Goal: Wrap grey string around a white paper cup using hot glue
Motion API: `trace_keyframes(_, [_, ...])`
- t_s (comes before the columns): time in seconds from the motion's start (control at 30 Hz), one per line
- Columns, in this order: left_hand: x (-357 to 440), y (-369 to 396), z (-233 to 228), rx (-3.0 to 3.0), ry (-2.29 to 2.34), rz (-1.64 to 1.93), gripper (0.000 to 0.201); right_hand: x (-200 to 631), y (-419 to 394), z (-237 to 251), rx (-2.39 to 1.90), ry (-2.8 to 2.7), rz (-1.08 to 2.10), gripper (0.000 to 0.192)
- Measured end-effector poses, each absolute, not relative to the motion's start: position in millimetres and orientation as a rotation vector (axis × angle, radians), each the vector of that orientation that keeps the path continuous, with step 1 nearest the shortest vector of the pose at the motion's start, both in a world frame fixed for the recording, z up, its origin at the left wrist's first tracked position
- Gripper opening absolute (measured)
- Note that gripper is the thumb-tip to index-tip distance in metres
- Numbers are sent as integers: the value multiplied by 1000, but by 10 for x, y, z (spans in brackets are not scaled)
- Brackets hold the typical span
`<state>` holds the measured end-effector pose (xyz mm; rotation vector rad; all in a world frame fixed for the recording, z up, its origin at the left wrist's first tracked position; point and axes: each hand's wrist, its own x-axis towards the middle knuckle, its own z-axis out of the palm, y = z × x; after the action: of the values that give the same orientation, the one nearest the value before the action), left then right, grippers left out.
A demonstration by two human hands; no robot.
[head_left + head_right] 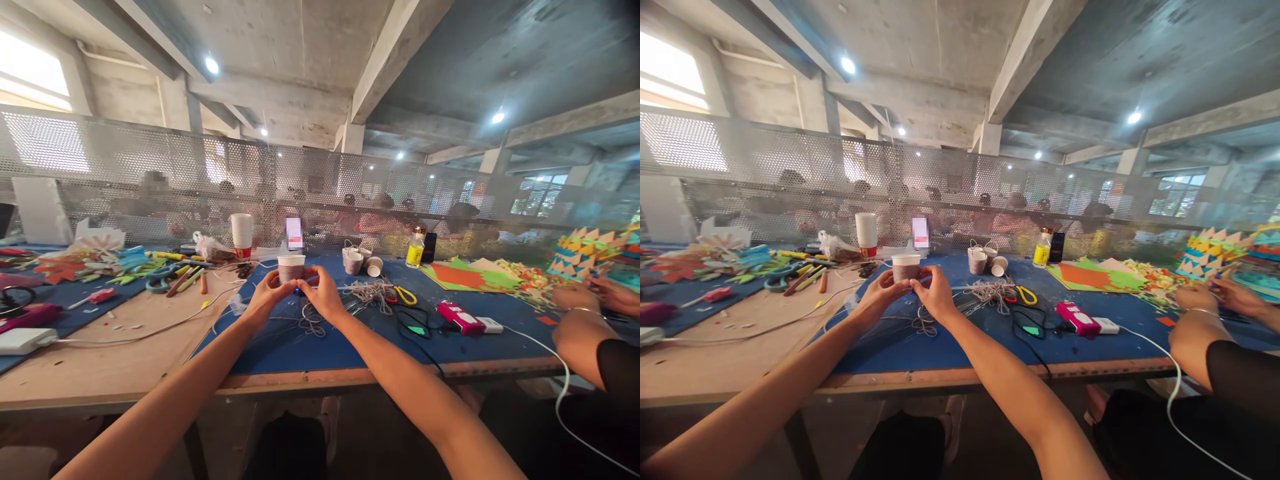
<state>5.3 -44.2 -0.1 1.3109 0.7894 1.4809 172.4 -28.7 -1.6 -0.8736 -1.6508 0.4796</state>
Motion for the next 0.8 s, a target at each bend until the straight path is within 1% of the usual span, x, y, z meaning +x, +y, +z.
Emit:
trace_keyframes(0.13, [41, -427, -7, 1333, 848, 1508, 61, 1713, -263, -42, -818, -1699, 443, 19])
trace_keyframes(0.33, [41, -436, 10, 1378, 862, 1488, 59, 1739, -258, -16, -813, -1679, 462, 13])
trace_keyframes(0.53, [62, -440, -2, 1301, 926, 1529, 58, 1747, -283, 12, -842, -1663, 444, 13])
trace_keyframes(0.8, [55, -506, 62, 1316, 839, 1381, 57, 1734, -270, 26, -834, -1636, 421, 8])
